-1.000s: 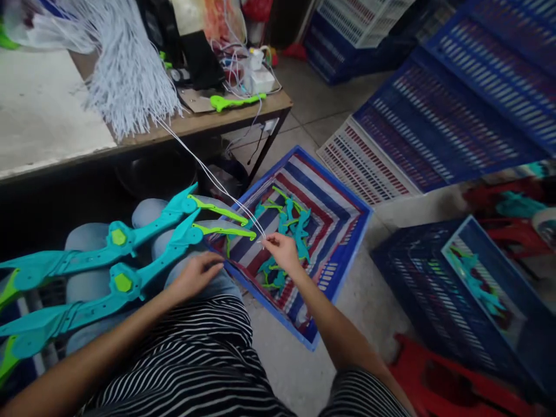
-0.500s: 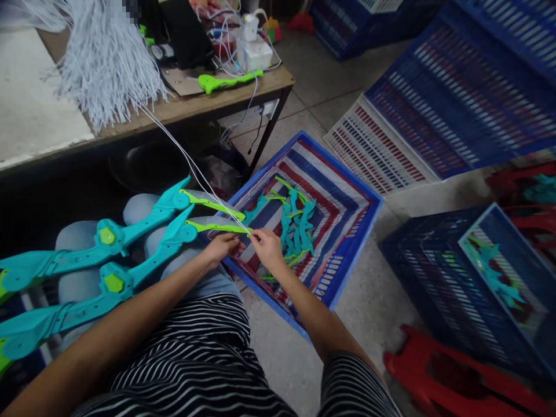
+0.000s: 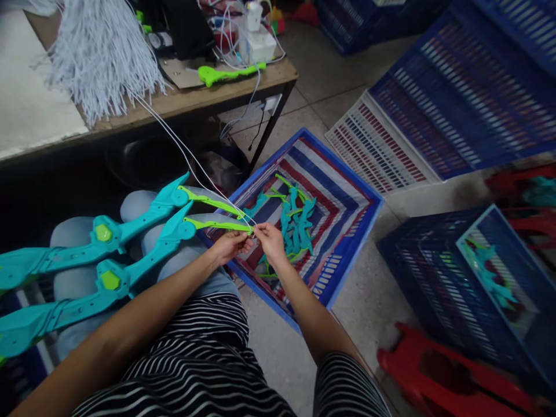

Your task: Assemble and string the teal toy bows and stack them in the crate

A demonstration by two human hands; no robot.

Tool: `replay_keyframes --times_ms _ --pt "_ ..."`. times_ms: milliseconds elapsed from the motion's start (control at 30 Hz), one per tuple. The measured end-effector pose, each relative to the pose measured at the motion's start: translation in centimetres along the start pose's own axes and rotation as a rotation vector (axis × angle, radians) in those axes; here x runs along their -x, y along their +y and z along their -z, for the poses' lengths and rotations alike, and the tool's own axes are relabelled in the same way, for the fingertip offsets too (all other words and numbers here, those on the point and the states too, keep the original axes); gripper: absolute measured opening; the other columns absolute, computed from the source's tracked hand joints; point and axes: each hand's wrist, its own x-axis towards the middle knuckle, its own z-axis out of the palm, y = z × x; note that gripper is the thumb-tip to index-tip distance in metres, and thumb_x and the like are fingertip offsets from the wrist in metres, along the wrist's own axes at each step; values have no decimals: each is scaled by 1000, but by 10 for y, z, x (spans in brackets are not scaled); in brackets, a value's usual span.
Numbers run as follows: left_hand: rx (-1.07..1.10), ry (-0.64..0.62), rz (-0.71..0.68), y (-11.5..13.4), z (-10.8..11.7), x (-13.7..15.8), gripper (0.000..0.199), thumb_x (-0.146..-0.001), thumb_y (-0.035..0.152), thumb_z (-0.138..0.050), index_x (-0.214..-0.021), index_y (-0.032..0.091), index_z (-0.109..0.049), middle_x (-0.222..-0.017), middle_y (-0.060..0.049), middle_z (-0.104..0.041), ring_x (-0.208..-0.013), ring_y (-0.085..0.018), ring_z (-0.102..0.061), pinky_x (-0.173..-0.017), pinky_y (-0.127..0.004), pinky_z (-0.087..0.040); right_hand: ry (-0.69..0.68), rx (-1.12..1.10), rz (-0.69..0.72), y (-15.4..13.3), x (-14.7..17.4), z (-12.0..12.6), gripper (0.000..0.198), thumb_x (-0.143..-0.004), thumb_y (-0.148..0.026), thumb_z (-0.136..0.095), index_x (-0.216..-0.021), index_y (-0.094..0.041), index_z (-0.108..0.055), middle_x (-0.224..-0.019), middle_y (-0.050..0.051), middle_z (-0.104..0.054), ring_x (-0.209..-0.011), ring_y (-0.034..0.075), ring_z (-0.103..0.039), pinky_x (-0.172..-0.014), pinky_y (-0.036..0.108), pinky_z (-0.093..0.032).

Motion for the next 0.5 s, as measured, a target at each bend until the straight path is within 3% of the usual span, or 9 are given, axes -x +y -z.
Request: replay_keyframes --times_ms 167,267,367,433,500 --pt "-35 101 -60 -6 -13 5 20 -88 22 -53 -70 14 -52 -56 0 -58 -45 -7 -49 -50 -18 -41 44 -72 -9 -5 5 -9 29 -58 -42 -73 -65 -20 -56 -55 -4 -59 -49 10 -49 -50 24 -39" --pt "-105 224 -99 -6 -12 25 23 -88 22 -49 -66 17 -46 -50 3 -52 -40 -8 -42 -44 -18 -33 89 -57 2 -7 8 -8 30 -57 -43 -73 -65 -20 -57 -55 -3 -60 -52 12 -52 -52 25 -40" --pt "-304 308 -164 -1 15 80 27 -81 26 -57 -58 18 -46 -46 4 -48 -43 -9 -39 -45 -20 -31 95 -21 -6 -5 13 -2 31 -56 -45 -74 -66 -19 -59 -55 -2 -61 -52 12 -53 -51 25 -40" --pt "-711 387 -295 -1 48 137 29 -79 37 -54 -56 20 -47 -49 2 -50 -49 -13 -45 -50 -23 -37 85 9 -10 -2 16 4 32 -57 -46 -74 -66 -19 -61 -55 -1 -61 -51 12 -53 -50 25 -39" --pt "-961 543 -278 -10 91 206 30 -80 46 -47 -62 22 -51 -52 1 -53 -50 -16 -50 -50 -27 -41 76 31 -18 0 21 9 33 -56 -47 -75 -67 -19 -61 -55 -1 -61 -50 12 -52 -49 24 -38"
